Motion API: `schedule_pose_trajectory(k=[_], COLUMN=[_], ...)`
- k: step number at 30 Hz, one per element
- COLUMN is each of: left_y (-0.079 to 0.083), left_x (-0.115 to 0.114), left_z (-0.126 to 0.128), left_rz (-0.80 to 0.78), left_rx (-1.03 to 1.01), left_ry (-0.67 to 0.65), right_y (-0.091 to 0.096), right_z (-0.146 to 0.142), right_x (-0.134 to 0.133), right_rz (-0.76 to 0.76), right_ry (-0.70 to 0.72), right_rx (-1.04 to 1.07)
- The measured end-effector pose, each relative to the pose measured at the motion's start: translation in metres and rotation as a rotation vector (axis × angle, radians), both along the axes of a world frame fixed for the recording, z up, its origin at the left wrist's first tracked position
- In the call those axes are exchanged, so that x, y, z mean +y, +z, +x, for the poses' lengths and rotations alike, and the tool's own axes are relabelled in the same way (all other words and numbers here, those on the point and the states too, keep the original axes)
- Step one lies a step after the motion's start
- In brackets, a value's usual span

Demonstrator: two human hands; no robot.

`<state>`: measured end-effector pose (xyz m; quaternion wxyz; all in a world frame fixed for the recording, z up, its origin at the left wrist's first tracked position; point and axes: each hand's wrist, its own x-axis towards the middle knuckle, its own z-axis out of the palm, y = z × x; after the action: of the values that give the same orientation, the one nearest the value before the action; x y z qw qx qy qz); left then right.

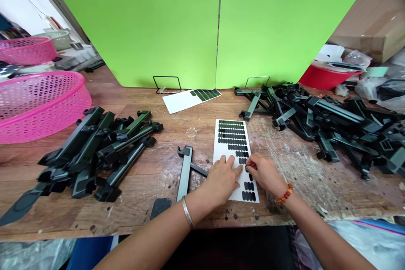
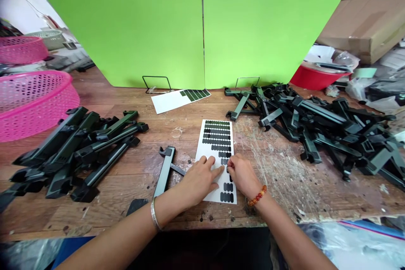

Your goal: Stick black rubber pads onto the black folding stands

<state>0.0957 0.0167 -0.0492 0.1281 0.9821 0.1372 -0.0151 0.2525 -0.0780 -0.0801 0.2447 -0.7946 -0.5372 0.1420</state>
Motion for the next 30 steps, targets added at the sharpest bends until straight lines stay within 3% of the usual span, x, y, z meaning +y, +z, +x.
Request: schedule_pose_trajectory(k=[6, 9, 13, 17, 20, 25, 30], left_y=[-0.004, 0.001, 0.010, 0.009, 0.002, -0.010, -0.011], left_x=[-0.002, -0.003, 0.001, 0.004, 0.003, 0.005, 0.006], left_z=[0.001, -0.007, -0.039, -0.077, -0.095, -0.109, -0.113], left_rz=[0.031, -0.008, -0.082, -0.106, -0.151, -0.247, -0.280], left_rx=[-0.001, -0.012, -0.122, -0.130, -0.147, -0.235, -0.262], left_ry=[0.012, 0.038, 0.154, 0.311, 0.355, 0.363, 0.362], right_y=[0.013, 0.032, 0.050, 0.045, 0.035, 0.030, 0.033], right_z=[-0.006, -0.008, -0.017, -0.038, -0.055, -0.071, -0.074], right_x=[-0.011, -0.017, -0.013, 0.006, 0.023, 0.043, 0.052], right_rz=[0.040, 0.029, -0.036, -0.143, -0.145, -0.191, -0.285], right_ry=[0.030, 0.018, 0.018, 0.083, 0.123, 0.160, 0.181], right_rx=[0.027, 0.202, 0.482, 0.650, 0.668, 0.653, 0.655])
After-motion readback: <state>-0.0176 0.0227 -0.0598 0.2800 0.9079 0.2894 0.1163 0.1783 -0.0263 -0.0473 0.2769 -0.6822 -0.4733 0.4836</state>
